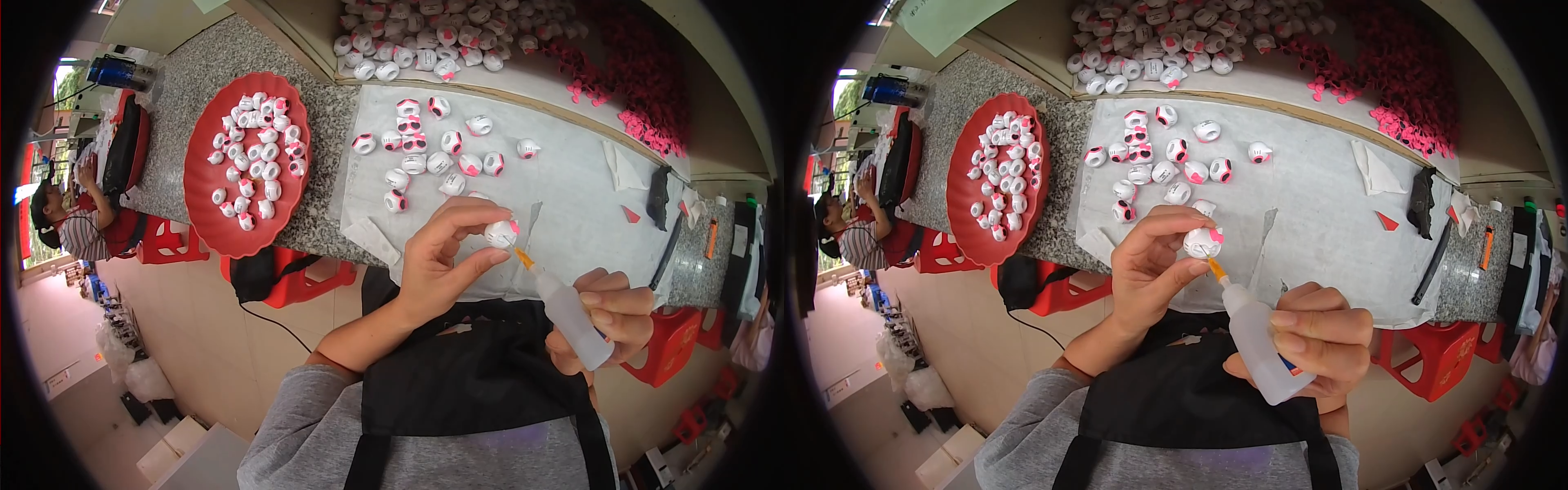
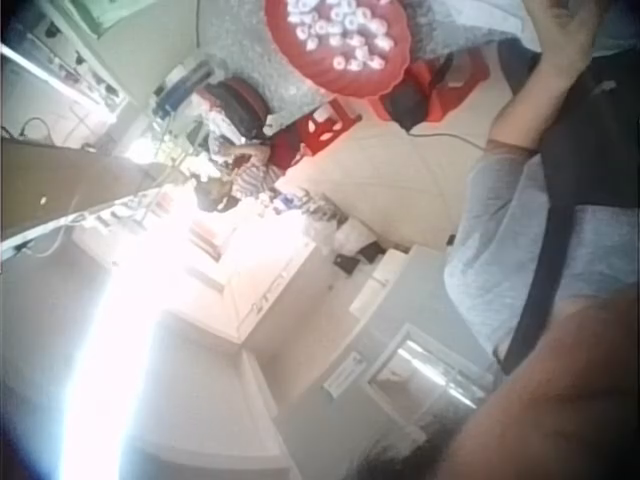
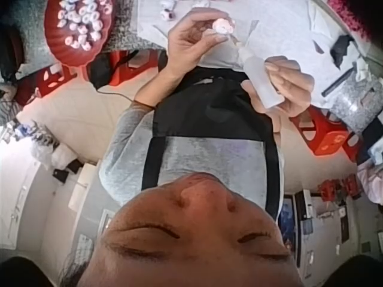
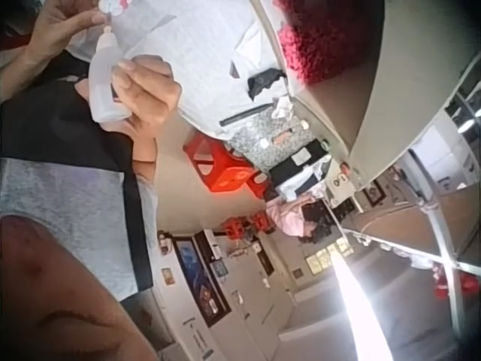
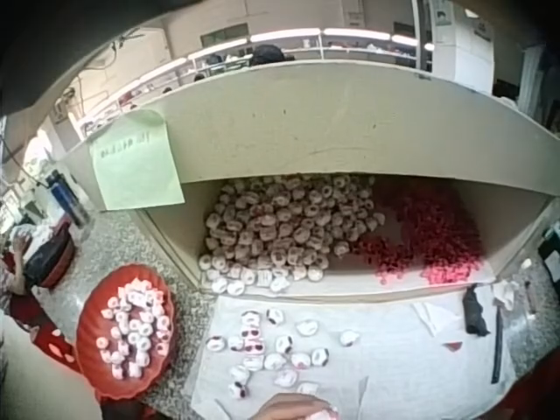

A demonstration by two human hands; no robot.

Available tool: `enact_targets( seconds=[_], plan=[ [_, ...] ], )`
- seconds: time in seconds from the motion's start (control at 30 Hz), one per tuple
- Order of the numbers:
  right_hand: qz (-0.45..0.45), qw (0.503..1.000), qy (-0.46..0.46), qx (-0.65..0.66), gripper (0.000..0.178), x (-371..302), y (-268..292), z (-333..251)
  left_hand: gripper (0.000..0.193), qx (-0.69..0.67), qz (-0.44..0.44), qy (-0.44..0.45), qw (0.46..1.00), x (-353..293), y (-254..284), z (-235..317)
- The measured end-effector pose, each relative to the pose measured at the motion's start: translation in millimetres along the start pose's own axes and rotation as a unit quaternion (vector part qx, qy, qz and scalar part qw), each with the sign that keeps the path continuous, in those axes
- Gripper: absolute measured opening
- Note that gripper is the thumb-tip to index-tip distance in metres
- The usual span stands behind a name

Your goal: Apply glue and assemble small plastic toy figurine parts at a factory workstation.

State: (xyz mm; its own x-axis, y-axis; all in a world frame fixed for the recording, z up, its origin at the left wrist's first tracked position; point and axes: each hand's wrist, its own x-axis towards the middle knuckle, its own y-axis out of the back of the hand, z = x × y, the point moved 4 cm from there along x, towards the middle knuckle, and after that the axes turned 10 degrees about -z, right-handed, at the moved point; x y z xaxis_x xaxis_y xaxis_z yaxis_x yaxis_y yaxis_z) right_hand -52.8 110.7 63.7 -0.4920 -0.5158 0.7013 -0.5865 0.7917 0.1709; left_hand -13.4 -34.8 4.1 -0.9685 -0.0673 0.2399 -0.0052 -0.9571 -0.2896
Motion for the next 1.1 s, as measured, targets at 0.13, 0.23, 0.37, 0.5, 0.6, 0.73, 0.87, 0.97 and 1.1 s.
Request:
enact_targets(
  seconds=[0.13,0.23,0.37,0.5,0.6,0.73,0.87,0.97,1.1],
  plan=[
    [-0.020,0.999,0.029,-0.007,0.041,-1,-3,1,0.033,0.043,-0.013,-0.016,0.999,0,0,1],
    [-0.041,0.999,0.023,0.003,0.039,-1,-2,1,0.032,0.063,-0.002,-0.009,0.998,-1,2,1],
    [-0.006,0.999,-0.041,0.025,0.053,-6,3,1,0.032,0.075,-0.002,-0.016,0.997,1,3,2],
    [0.009,0.999,-0.042,0.007,0.049,-7,2,4,0.032,0.098,-0.013,-0.034,0.995,1,3,3],
    [0.050,0.997,-0.065,-0.006,0.046,-4,10,5,0.033,0.069,0.003,-0.037,0.997,3,7,3],
    [0.115,0.976,-0.180,-0.035,0.030,-5,33,33,0.032,-0.025,0.084,-0.027,0.996,1,25,7],
    [0.027,0.931,-0.364,-0.007,0.027,19,50,81,0.035,-0.077,0.108,-0.002,0.991,-1,37,7],
    [-0.035,0.926,-0.368,-0.071,0.023,44,57,128,0.035,-0.085,0.111,-0.006,0.990,-3,37,7],
    [-0.119,0.832,-0.321,-0.437,0.024,77,74,173,0.035,-0.081,0.107,0.001,0.991,-5,36,8]
  ],
)
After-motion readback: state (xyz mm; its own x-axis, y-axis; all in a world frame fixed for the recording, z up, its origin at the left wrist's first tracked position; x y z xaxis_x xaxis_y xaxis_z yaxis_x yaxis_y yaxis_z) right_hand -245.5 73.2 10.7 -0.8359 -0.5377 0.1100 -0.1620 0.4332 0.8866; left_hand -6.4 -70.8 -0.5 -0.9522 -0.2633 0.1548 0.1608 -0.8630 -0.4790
